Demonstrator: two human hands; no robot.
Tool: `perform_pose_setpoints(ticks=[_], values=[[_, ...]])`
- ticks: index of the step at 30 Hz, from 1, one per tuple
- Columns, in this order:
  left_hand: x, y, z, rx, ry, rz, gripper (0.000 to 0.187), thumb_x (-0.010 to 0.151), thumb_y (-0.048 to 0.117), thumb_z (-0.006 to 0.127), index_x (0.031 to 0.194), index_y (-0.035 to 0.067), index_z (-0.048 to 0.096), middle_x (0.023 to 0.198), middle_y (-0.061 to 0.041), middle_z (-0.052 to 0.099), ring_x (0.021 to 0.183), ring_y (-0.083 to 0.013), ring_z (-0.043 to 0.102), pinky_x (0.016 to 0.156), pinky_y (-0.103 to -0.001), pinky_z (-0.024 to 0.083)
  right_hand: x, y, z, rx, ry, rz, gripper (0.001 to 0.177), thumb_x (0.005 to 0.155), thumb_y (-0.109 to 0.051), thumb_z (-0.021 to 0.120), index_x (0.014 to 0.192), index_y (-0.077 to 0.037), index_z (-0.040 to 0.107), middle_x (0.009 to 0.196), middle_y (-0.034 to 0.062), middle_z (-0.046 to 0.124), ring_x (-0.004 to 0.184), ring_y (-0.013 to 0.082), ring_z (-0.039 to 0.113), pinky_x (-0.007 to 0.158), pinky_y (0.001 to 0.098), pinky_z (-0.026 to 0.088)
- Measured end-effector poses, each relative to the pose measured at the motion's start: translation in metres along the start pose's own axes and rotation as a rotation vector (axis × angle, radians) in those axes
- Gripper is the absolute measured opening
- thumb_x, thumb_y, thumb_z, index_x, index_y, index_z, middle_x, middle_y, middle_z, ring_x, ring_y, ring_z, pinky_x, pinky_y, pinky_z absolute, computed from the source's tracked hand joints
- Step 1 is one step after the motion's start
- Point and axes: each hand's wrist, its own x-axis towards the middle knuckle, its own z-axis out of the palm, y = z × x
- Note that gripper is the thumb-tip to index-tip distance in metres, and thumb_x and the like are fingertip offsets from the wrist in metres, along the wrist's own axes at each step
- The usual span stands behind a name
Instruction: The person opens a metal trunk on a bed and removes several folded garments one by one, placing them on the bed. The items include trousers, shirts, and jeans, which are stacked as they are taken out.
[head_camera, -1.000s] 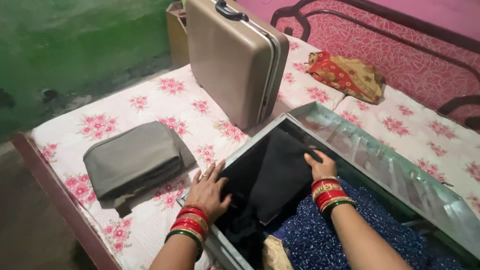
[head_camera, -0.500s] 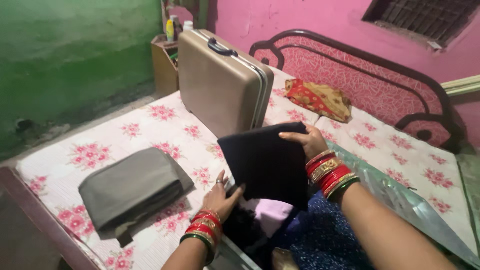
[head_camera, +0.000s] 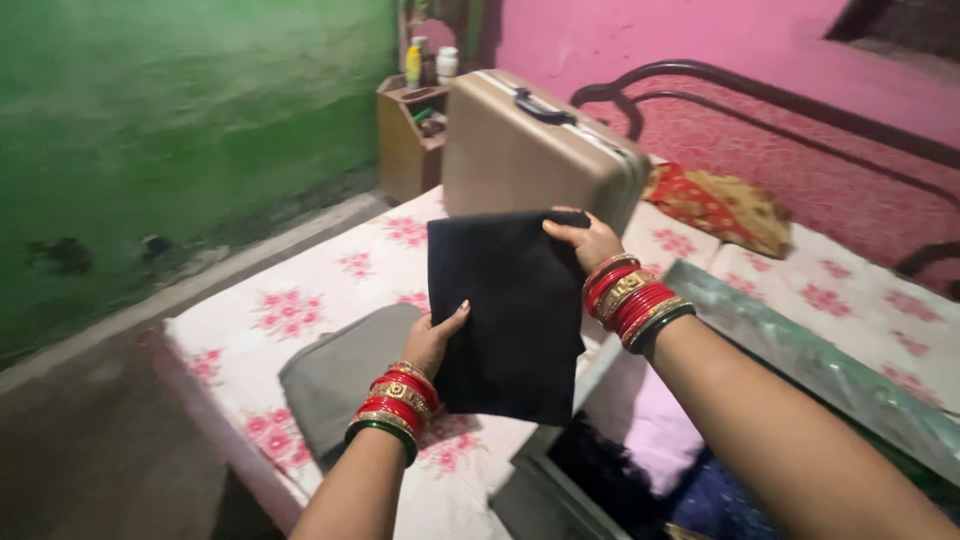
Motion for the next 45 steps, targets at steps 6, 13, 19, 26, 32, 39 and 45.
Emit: perform_pose_setpoints(ticks=[6,13,19,26,32,39,45], values=[[0.017,0.026,-0.118,0.288,0.058,0.027,0.054,0.078,0.038,0.084,0.113,-0.001,0.072,0.094,-0.009,0.077,0.076,-0.0144,0.068,0.069,-0.029,0.055,0.020,0.073,0.069,-0.148,-0.063,0.325,0.046,0.078,-0.006,0.080,0.122,-0.012,0.066,0.101,0.0057,0.074,0.092,0.0210,0.071,0.078,0.0392,0.060],[0.030,0.072,-0.205,0.868,-0.013,-0.139,0.062,0.074,0.049,0.084,0.115,0.004,0.074,0.093,-0.008,0.078,0.079,-0.0173,0.071,0.076,-0.033,0.055,0.031,0.142,0.108,-0.399,-0.345,0.704,0.043,0.077,-0.014,0.080,0.118,-0.014,0.066,0.096,0.0048,0.072,0.087,0.0177,0.071,0.073,0.0411,0.060],[0.062,0.077,-0.227,1.173,-0.097,-0.231,0.071,0.075,0.055,0.082,0.124,0.005,0.069,0.110,-0.017,0.076,0.102,-0.0289,0.072,0.090,-0.040,0.055,0.037,0.219,0.124,-0.688,-0.458,0.620,0.041,0.082,-0.028,0.082,0.115,-0.006,0.073,0.089,0.0114,0.061,0.073,0.0206,0.056,0.062,0.0385,0.047],[0.088,0.031,-0.217,1.182,0.178,0.033,0.075,0.079,0.034,0.080,0.146,0.018,0.050,0.135,-0.013,0.066,0.124,-0.0321,0.063,0.107,-0.042,0.050,0.013,0.209,0.154,-1.440,-0.486,0.362,0.069,0.087,-0.025,0.076,0.145,-0.009,0.042,0.120,0.0222,0.068,0.110,0.0359,0.066,0.097,0.0465,0.053],[0.078,0.012,-0.219,1.183,0.190,-0.080,0.061,0.085,0.030,0.078,0.141,0.020,0.055,0.137,-0.008,0.063,0.127,-0.0295,0.059,0.110,-0.043,0.047,-0.021,0.168,0.177,-1.635,-0.733,0.161,0.047,0.091,-0.021,0.065,0.134,-0.009,0.051,0.126,0.0176,0.064,0.118,0.0364,0.063,0.101,0.0473,0.052],[0.055,0.005,-0.208,1.118,0.351,-0.063,0.036,0.087,0.027,0.070,0.122,0.022,0.068,0.120,-0.001,0.075,0.115,-0.0229,0.068,0.104,-0.045,0.050,-0.018,0.158,0.169,-1.703,-0.830,0.069,0.035,0.089,-0.018,0.064,0.124,-0.011,0.062,0.126,0.0153,0.063,0.120,0.0352,0.061,0.101,0.0460,0.053],[0.048,0.010,-0.165,1.064,0.419,0.069,0.031,0.089,0.024,0.064,0.119,0.021,0.073,0.104,-0.011,0.077,0.104,-0.0319,0.070,0.095,-0.044,0.056,-0.021,0.132,0.133,-1.595,-0.786,-0.075,0.044,0.085,-0.023,0.073,0.126,-0.012,0.061,0.137,0.0133,0.055,0.122,0.0343,0.058,0.103,0.0448,0.050]])
